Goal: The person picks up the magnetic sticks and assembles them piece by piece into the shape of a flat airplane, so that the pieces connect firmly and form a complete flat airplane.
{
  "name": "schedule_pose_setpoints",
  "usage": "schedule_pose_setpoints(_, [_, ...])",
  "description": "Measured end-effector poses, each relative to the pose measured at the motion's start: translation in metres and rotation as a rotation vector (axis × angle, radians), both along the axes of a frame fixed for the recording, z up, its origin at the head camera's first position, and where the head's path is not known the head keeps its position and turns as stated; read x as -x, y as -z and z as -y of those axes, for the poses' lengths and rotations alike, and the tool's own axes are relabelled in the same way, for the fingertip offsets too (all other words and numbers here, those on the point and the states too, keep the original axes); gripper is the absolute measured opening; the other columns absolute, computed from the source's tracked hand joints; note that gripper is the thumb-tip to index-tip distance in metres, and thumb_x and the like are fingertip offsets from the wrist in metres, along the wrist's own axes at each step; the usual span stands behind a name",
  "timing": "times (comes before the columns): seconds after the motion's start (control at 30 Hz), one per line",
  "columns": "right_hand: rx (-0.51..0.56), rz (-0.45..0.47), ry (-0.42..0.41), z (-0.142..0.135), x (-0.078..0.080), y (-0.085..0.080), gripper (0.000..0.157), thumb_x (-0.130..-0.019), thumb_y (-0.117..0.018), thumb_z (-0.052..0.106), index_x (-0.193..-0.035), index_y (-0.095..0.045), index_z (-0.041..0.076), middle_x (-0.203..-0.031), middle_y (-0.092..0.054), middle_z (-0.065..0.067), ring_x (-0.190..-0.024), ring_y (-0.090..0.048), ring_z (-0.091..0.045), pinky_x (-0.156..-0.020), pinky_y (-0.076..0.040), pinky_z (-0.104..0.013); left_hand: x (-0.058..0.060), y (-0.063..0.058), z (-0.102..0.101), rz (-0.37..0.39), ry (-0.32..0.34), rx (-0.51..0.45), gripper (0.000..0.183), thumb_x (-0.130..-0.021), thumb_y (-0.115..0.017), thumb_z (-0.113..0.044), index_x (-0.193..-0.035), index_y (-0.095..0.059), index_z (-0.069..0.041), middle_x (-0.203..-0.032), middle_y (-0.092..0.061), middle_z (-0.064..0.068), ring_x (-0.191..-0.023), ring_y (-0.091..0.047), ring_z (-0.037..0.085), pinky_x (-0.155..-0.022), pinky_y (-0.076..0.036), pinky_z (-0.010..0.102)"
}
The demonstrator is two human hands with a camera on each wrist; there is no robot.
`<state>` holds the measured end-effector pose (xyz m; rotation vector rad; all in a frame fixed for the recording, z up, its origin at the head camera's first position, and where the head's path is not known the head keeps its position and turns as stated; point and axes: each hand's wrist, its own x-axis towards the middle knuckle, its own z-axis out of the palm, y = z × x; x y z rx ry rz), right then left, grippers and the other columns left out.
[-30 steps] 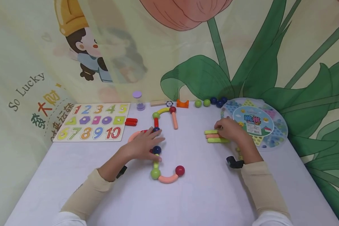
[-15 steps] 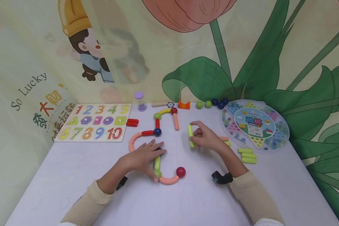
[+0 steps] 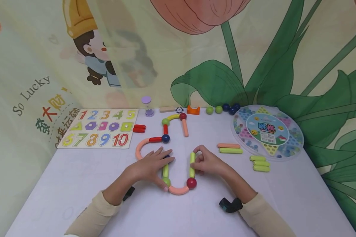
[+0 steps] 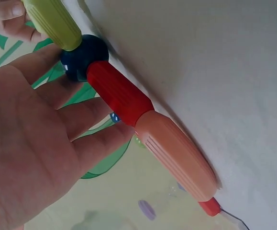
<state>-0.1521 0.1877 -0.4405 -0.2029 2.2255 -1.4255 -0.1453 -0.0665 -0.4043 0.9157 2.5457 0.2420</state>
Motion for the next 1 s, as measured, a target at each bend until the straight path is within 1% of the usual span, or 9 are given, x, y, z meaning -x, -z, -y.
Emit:
schedule_pose_setpoints(0.1, [0.036, 0.024, -0.032, -0.001, -0.001, 0.000, 0.050, -0.080, -0.068, 0.018, -0.116, -0.035, 0.008, -0.073, -0.059, -0.014, -0.061, -0.057, -0.029, -0.059, -0.049, -0.034, 0.000, 0.000, -0.001, -0.002, -0.003, 0.004, 0.102, -0.054, -0.068, -0.069, -0.140, -0.035, -0.025, -0.148, -0.019, 0.000, -0.135, -0.006, 0.028, -0.104, -0.013, 0.050])
schedule_pose_setpoints(0.2, [0.039, 0.032, -0.033, -0.002, -0.001, 0.001, 0.050, -0.080, -0.068, 0.019, -0.116, -0.035, 0.008, -0.073, -0.059, -0.013, -0.060, -0.056, -0.029, -0.058, -0.049, -0.034, -0.001, -0.001, -0.002, 0.001, -0.007, 0.010, 0.102, -0.054, -0.069, -0.068, -0.140, -0.036, -0.024, -0.148, -0.019, 0.000, -0.135, -0.007, 0.027, -0.105, -0.014, 0.049])
schedule_pose_setpoints(0.37, [0.008, 0.027, -0.031, 0.002, 0.001, 0.003, 0.048, -0.081, -0.068, 0.020, -0.116, -0.038, 0.010, -0.073, -0.060, -0.012, -0.059, -0.056, -0.027, -0.057, -0.050, -0.033, -0.004, -0.002, -0.004, 0.017, -0.012, 0.016, 0.101, -0.054, -0.071, -0.066, -0.139, -0.037, -0.024, -0.147, -0.022, 0.000, -0.135, -0.009, 0.026, -0.104, -0.017, 0.049])
schedule_pose_setpoints(0.57, [-0.035, 0.021, -0.031, 0.005, 0.004, 0.003, 0.044, -0.081, -0.067, 0.019, -0.116, -0.041, 0.013, -0.072, -0.059, -0.011, -0.055, -0.055, -0.027, -0.055, -0.049, -0.032, -0.006, -0.002, -0.006, 0.010, -0.011, 0.032, 0.102, -0.053, -0.070, -0.068, -0.139, -0.037, -0.024, -0.146, -0.024, 0.001, -0.135, -0.011, 0.026, -0.103, -0.018, 0.049])
schedule_pose_setpoints(0.87, [-0.097, 0.002, -0.065, 0.004, 0.008, 0.000, 0.040, -0.081, -0.067, 0.025, -0.113, -0.047, 0.013, -0.069, -0.059, -0.010, -0.053, -0.054, -0.025, -0.054, -0.048, -0.031, -0.006, -0.002, -0.005, 0.013, -0.012, 0.035, 0.103, -0.053, -0.068, -0.069, -0.140, -0.036, -0.025, -0.147, -0.022, 0.001, -0.135, -0.009, 0.026, -0.104, -0.018, 0.049])
schedule_pose_setpoints(0.93, [-0.112, -0.011, -0.081, 0.003, 0.010, -0.001, 0.039, -0.082, -0.067, 0.026, -0.112, -0.048, 0.013, -0.069, -0.059, -0.009, -0.053, -0.054, -0.025, -0.053, -0.048, -0.031, -0.005, -0.002, -0.005, 0.016, -0.005, 0.031, 0.102, -0.054, -0.067, -0.070, -0.140, -0.035, -0.024, -0.147, -0.022, 0.001, -0.135, -0.009, 0.027, -0.104, -0.018, 0.048])
schedule_pose_setpoints(1.0, [-0.140, -0.024, -0.081, 0.000, 0.015, -0.002, 0.037, -0.082, -0.066, 0.027, -0.112, -0.050, 0.013, -0.068, -0.059, -0.009, -0.052, -0.053, -0.024, -0.052, -0.047, -0.031, -0.003, -0.004, -0.004, 0.024, 0.003, 0.019, 0.101, -0.056, -0.067, -0.070, -0.140, -0.035, -0.024, -0.147, -0.022, 0.001, -0.135, -0.010, 0.027, -0.104, -0.019, 0.048])
